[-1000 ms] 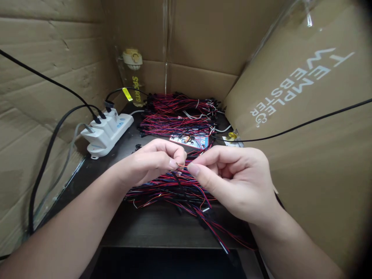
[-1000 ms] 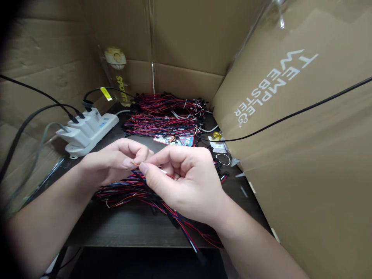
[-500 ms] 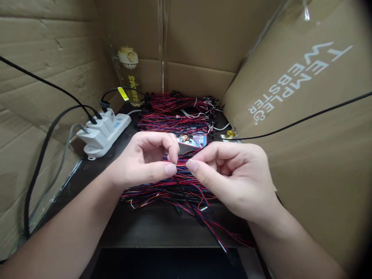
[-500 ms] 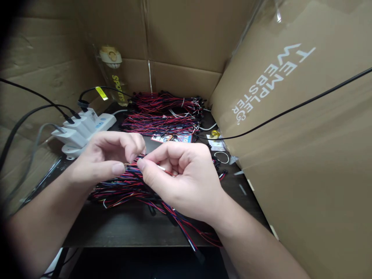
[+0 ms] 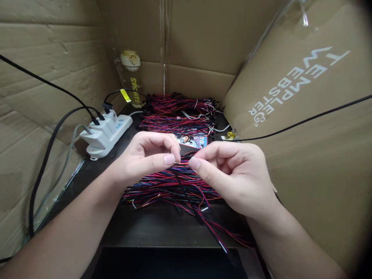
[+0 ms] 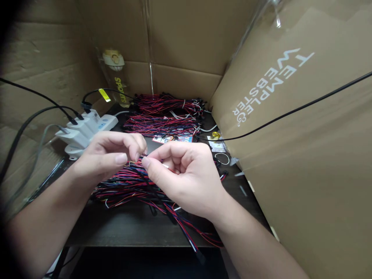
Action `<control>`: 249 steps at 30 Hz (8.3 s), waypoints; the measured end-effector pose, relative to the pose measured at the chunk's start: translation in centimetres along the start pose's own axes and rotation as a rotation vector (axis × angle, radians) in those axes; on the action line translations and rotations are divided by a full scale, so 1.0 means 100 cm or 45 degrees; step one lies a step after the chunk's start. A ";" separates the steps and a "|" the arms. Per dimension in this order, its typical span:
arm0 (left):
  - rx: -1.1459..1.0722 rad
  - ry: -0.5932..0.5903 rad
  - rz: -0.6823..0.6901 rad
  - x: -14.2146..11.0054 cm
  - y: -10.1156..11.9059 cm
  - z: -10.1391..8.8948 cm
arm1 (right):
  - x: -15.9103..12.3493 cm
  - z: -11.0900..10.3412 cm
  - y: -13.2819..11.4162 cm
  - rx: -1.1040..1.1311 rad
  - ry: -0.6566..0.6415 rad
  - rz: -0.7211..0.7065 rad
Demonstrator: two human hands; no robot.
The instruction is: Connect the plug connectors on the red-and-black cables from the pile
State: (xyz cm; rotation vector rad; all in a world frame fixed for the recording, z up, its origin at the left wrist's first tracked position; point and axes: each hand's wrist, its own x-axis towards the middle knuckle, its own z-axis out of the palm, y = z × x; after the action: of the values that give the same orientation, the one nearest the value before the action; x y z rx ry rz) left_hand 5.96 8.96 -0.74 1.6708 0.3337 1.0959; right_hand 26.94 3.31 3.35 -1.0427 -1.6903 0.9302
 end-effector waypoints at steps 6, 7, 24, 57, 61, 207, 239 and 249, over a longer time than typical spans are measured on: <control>0.009 -0.084 -0.069 0.000 -0.002 -0.003 | 0.003 0.001 0.004 -0.012 -0.021 0.003; 0.014 -0.088 -0.072 0.001 -0.001 -0.002 | 0.003 0.001 0.004 -0.007 -0.024 0.008; 0.392 -0.293 -0.202 0.002 0.017 0.003 | 0.011 -0.001 0.017 -0.156 -0.338 -0.057; 0.110 0.106 -0.556 0.003 0.019 0.004 | 0.004 0.006 0.025 -0.780 0.014 -1.083; 0.153 0.086 -0.543 0.002 0.019 0.004 | 0.002 0.012 0.026 -0.674 0.192 -0.811; 0.144 0.117 -0.442 0.003 0.032 0.017 | 0.007 -0.004 0.016 -0.843 -0.156 -0.832; 0.313 0.136 -0.355 0.001 0.031 0.017 | 0.002 0.010 0.029 -0.532 0.284 -0.633; 1.172 0.150 0.117 0.001 0.013 0.017 | 0.010 0.000 0.024 -1.109 -0.009 -0.950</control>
State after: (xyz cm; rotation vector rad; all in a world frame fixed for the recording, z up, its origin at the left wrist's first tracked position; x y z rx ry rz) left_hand 6.95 7.47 0.36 2.4349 0.9493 1.1913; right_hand 27.24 5.11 1.50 -0.7812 -2.2960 -0.3269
